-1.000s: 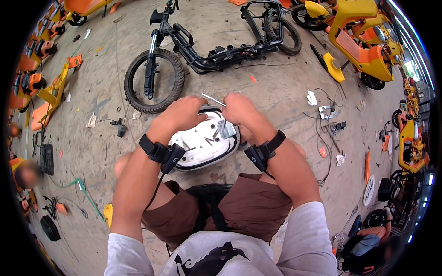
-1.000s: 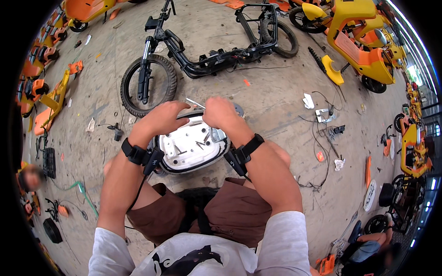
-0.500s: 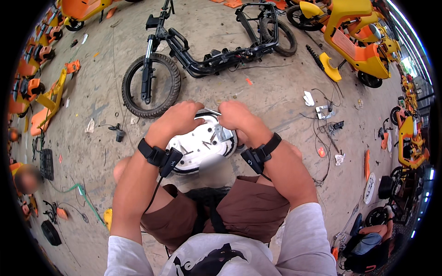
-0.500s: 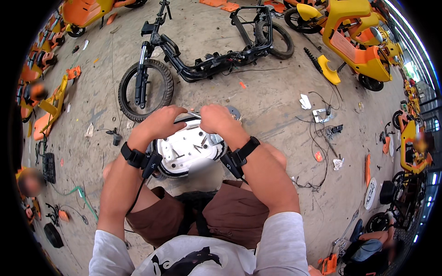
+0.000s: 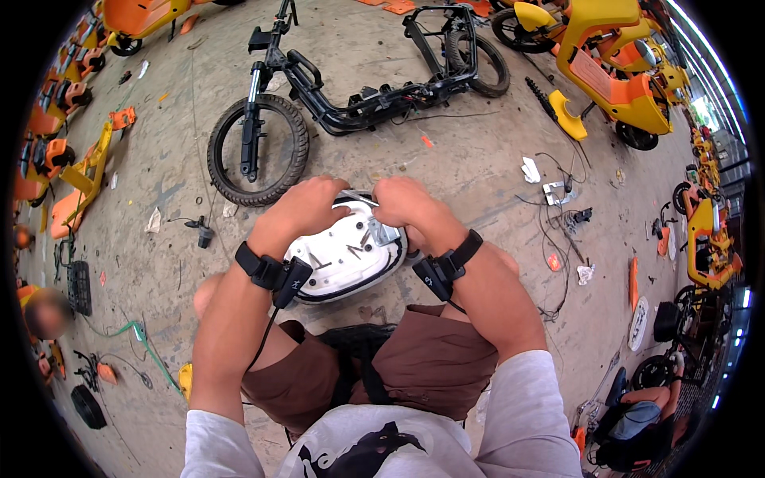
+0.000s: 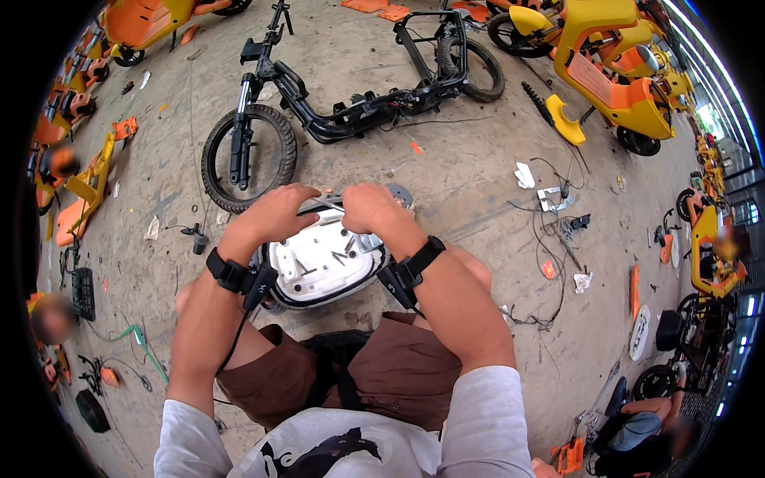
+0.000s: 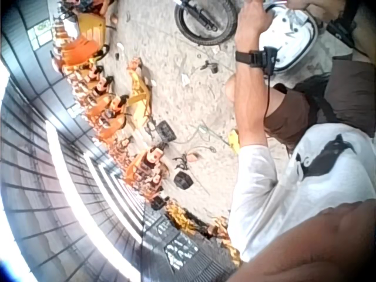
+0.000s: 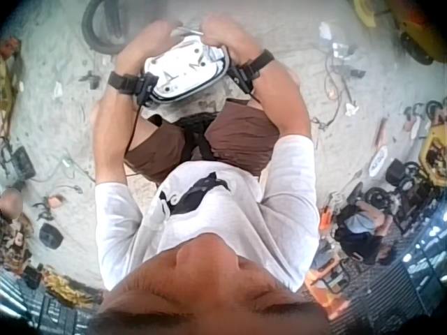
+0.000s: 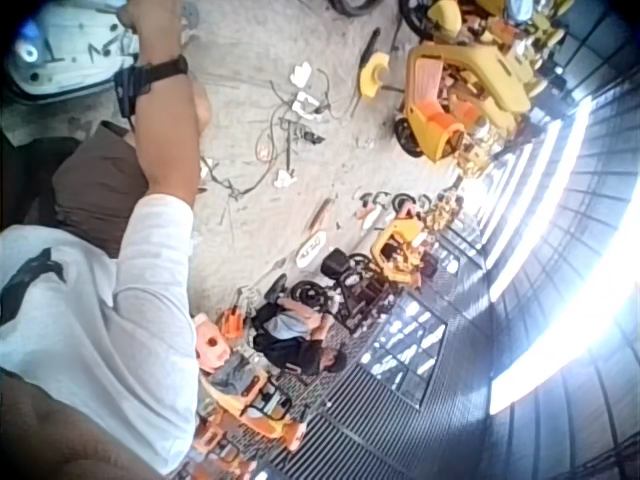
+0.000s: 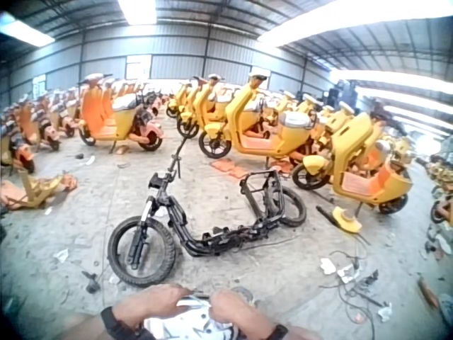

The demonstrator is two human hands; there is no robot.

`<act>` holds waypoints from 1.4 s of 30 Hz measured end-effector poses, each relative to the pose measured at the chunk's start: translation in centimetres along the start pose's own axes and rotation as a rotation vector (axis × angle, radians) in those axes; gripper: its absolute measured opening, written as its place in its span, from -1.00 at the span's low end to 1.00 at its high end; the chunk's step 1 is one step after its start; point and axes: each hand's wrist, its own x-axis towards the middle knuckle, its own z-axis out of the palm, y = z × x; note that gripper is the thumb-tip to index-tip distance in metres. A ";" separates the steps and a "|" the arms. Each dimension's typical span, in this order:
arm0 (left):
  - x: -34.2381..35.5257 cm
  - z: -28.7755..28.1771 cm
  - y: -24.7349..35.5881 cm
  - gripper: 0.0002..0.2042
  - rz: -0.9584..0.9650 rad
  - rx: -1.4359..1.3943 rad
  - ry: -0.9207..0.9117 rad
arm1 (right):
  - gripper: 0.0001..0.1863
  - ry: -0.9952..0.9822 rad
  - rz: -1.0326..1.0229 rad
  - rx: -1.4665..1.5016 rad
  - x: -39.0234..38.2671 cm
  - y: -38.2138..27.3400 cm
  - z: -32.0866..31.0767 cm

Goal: The person assembles a white scooter component by threading wires through it and securing components with a T-handle wrench while sitting on the floor.

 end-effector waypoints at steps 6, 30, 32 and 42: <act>0.1 0.4 -0.3 -0.58 0.030 0.014 0.025 | -0.73 -0.003 -0.017 -0.002 0.2 0.3 0.1; 0.8 1.4 0.6 -0.65 0.097 0.007 -0.042 | -0.03 0.076 0.100 0.445 0.0 0.6 -0.3; 0.9 1.9 0.7 -0.63 0.112 0.040 -0.062 | -0.07 0.144 0.059 0.392 -0.5 0.6 -0.5; 1.4 5.5 4.1 -0.44 0.070 0.102 -0.298 | -0.75 0.026 0.119 0.252 1.9 2.6 0.5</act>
